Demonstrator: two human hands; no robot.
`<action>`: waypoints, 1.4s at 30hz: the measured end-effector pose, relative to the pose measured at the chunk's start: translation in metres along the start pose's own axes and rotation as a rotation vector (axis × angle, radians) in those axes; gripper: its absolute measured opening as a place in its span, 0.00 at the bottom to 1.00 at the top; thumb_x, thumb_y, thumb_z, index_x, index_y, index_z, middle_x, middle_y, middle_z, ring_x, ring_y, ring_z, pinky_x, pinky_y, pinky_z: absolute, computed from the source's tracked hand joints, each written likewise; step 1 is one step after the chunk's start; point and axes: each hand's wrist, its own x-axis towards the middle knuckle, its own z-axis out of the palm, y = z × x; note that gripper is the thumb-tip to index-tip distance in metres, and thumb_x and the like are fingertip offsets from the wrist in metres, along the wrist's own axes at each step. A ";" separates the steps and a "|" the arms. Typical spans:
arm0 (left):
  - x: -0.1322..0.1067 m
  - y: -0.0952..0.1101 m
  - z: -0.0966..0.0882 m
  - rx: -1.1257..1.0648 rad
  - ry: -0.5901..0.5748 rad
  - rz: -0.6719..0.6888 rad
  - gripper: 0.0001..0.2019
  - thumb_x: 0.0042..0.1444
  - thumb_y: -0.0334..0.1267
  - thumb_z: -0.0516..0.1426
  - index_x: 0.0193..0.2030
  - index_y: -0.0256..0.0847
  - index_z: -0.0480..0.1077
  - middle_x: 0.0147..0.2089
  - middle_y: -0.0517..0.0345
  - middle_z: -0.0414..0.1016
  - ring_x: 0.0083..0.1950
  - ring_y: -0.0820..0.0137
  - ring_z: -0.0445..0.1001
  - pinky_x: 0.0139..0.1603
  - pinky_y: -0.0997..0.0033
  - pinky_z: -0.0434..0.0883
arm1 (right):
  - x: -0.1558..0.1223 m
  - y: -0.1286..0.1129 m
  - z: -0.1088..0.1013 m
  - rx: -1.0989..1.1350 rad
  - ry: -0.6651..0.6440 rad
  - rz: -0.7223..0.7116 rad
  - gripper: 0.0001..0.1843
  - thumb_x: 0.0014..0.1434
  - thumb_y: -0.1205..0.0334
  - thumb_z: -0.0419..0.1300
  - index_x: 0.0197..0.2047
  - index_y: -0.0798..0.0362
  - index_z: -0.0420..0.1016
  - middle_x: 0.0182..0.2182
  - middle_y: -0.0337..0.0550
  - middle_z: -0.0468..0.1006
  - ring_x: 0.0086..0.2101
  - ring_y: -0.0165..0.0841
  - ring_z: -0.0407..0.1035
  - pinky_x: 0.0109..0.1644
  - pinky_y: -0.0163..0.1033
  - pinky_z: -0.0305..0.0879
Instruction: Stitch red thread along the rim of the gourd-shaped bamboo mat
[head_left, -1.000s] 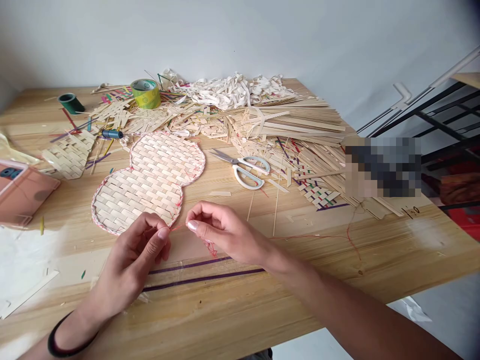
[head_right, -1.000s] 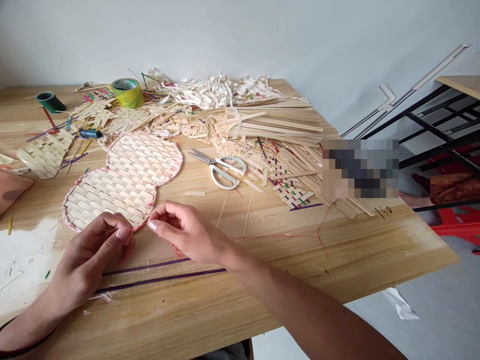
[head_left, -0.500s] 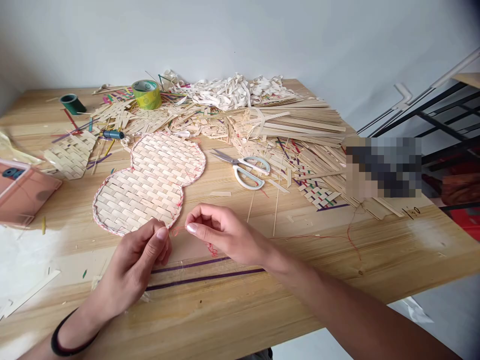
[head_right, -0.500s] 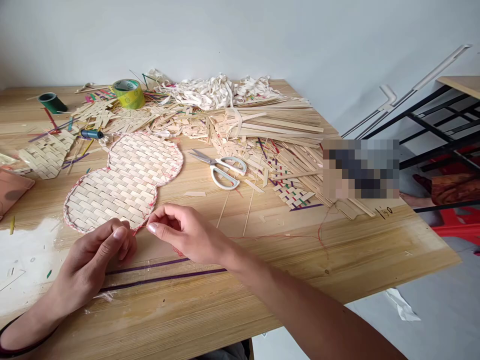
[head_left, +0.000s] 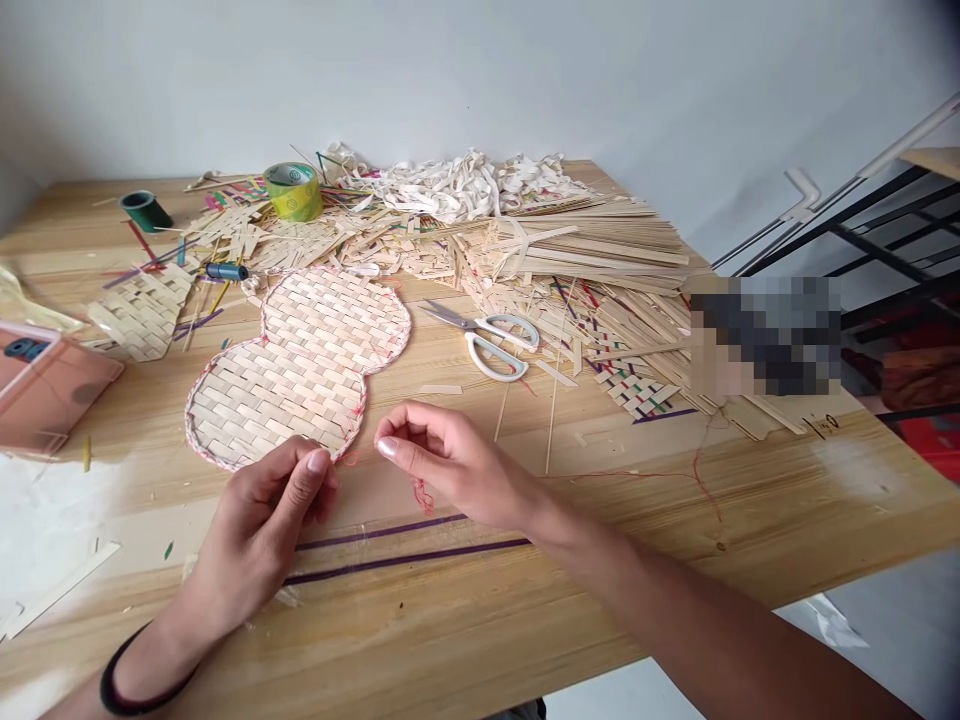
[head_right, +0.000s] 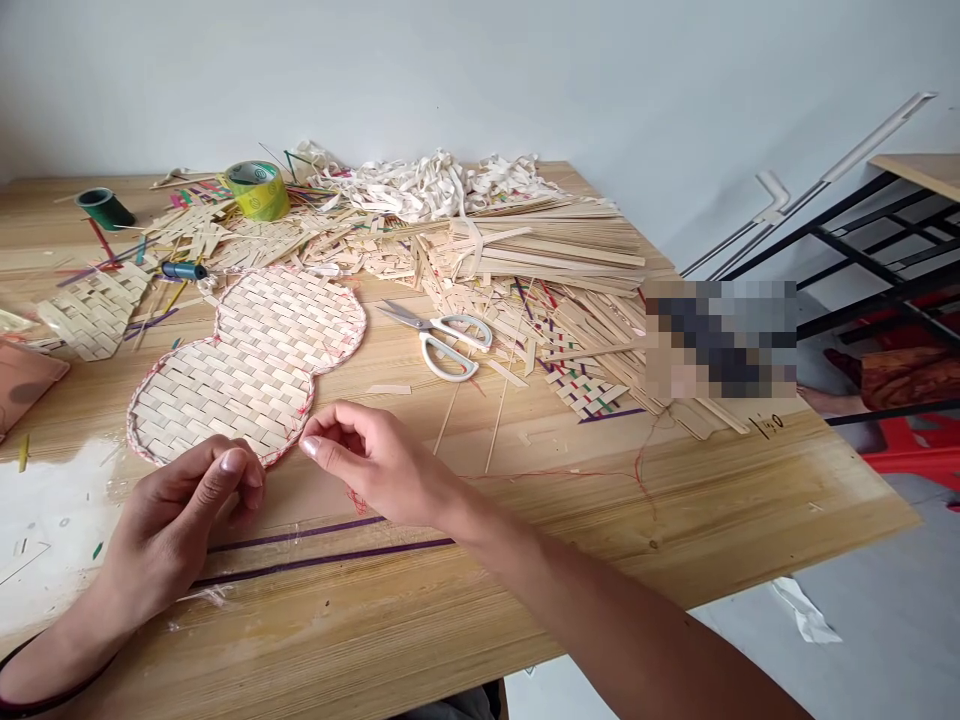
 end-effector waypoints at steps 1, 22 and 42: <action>0.000 0.000 0.000 -0.006 0.010 0.009 0.25 0.73 0.58 0.54 0.30 0.42 0.72 0.25 0.61 0.69 0.26 0.72 0.65 0.27 0.72 0.65 | 0.000 0.000 0.000 -0.010 0.025 -0.017 0.22 0.69 0.40 0.64 0.44 0.52 0.73 0.30 0.33 0.67 0.26 0.26 0.61 0.28 0.32 0.60; 0.004 -0.003 -0.004 -0.112 -0.036 0.103 0.10 0.71 0.43 0.61 0.37 0.46 0.78 0.36 0.57 0.76 0.39 0.67 0.72 0.37 0.71 0.69 | 0.000 -0.003 0.002 -0.006 -0.014 -0.067 0.24 0.68 0.38 0.66 0.42 0.53 0.73 0.30 0.33 0.65 0.28 0.27 0.60 0.32 0.34 0.58; 0.001 -0.010 -0.009 -0.170 -0.059 0.038 0.14 0.69 0.45 0.62 0.32 0.43 0.76 0.30 0.60 0.71 0.33 0.71 0.68 0.32 0.73 0.66 | 0.002 0.011 -0.003 -0.031 0.154 -0.111 0.15 0.74 0.47 0.59 0.44 0.50 0.67 0.30 0.32 0.63 0.26 0.27 0.60 0.28 0.33 0.72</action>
